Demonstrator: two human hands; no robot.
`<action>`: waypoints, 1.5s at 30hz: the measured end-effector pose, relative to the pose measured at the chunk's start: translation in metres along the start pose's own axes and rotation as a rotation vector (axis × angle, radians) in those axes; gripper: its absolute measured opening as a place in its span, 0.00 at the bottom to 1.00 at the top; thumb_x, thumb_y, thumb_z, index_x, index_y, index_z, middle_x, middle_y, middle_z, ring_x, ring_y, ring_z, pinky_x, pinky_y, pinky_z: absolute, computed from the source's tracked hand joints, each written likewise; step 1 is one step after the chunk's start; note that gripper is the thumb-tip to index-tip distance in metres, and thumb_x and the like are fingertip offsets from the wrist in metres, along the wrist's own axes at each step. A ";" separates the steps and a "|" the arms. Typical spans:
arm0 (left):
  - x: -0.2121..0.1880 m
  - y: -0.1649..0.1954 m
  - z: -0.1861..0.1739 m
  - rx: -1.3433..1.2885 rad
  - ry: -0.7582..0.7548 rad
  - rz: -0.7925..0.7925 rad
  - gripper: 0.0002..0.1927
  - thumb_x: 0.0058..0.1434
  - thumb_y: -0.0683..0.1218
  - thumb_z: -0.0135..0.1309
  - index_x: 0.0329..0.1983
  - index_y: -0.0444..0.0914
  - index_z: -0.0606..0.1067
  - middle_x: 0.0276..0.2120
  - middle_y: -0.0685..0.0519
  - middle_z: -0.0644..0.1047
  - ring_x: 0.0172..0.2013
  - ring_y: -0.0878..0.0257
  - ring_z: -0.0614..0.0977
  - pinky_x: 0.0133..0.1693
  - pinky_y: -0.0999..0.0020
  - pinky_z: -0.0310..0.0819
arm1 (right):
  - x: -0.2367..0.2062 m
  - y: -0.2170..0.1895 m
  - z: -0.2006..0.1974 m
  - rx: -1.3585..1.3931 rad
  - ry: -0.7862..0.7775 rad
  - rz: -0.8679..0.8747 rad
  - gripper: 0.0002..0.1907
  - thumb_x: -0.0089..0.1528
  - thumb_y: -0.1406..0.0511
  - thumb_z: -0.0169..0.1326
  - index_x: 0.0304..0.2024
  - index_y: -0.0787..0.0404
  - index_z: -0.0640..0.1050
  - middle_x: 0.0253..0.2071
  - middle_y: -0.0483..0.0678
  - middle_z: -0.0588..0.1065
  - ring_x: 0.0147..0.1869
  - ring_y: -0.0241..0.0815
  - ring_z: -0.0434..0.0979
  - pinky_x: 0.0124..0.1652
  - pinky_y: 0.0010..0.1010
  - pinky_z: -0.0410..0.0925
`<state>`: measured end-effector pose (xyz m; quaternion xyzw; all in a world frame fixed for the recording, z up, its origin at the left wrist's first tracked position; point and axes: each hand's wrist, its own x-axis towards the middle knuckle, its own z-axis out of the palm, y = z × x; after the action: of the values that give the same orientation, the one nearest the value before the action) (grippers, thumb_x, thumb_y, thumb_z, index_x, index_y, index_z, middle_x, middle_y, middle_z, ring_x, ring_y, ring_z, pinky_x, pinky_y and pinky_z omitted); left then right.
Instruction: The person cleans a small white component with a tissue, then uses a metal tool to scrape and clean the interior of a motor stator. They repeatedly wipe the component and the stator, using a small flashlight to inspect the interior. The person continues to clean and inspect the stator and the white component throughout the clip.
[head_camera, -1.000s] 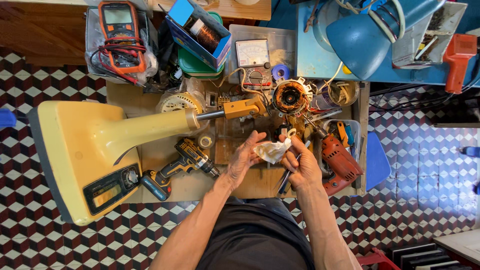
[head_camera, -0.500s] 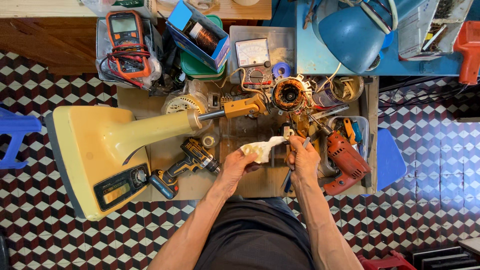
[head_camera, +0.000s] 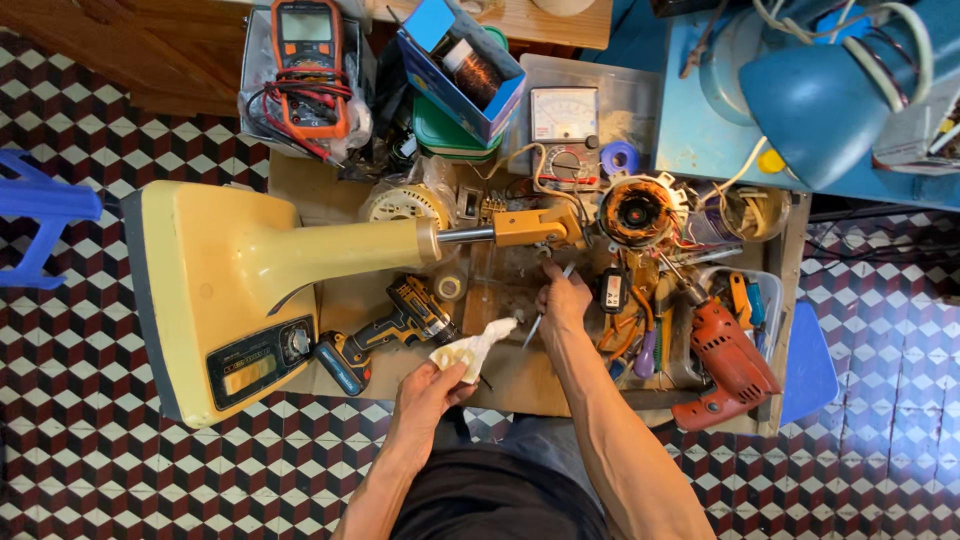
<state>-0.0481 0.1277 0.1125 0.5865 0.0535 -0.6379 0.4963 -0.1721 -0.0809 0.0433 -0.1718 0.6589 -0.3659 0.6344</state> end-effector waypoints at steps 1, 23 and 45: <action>0.000 -0.001 -0.005 -0.003 -0.004 -0.009 0.19 0.64 0.47 0.54 0.55 0.32 0.77 0.46 0.52 0.82 0.43 0.66 0.83 0.47 0.70 0.80 | 0.007 0.002 0.009 0.037 0.027 0.007 0.10 0.60 0.67 0.60 0.40 0.63 0.75 0.27 0.47 0.74 0.16 0.36 0.61 0.16 0.29 0.53; 0.002 0.017 -0.034 0.002 0.021 -0.038 0.19 0.65 0.48 0.54 0.54 0.33 0.78 0.45 0.52 0.83 0.42 0.67 0.82 0.47 0.70 0.79 | 0.014 0.013 0.037 -1.268 0.001 -0.661 0.20 0.64 0.57 0.56 0.45 0.70 0.78 0.37 0.62 0.78 0.44 0.64 0.77 0.45 0.50 0.69; 0.011 0.028 -0.010 0.021 -0.115 0.093 0.19 0.65 0.47 0.55 0.55 0.34 0.77 0.45 0.53 0.82 0.41 0.69 0.82 0.44 0.72 0.78 | -0.031 0.031 -0.052 -1.237 -0.152 -0.769 0.24 0.58 0.65 0.53 0.59 0.61 0.74 0.38 0.60 0.78 0.37 0.61 0.79 0.37 0.47 0.71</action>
<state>-0.0194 0.1134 0.1151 0.5558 -0.0088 -0.6473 0.5215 -0.2104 -0.0252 0.0401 -0.7426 0.5922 -0.1109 0.2924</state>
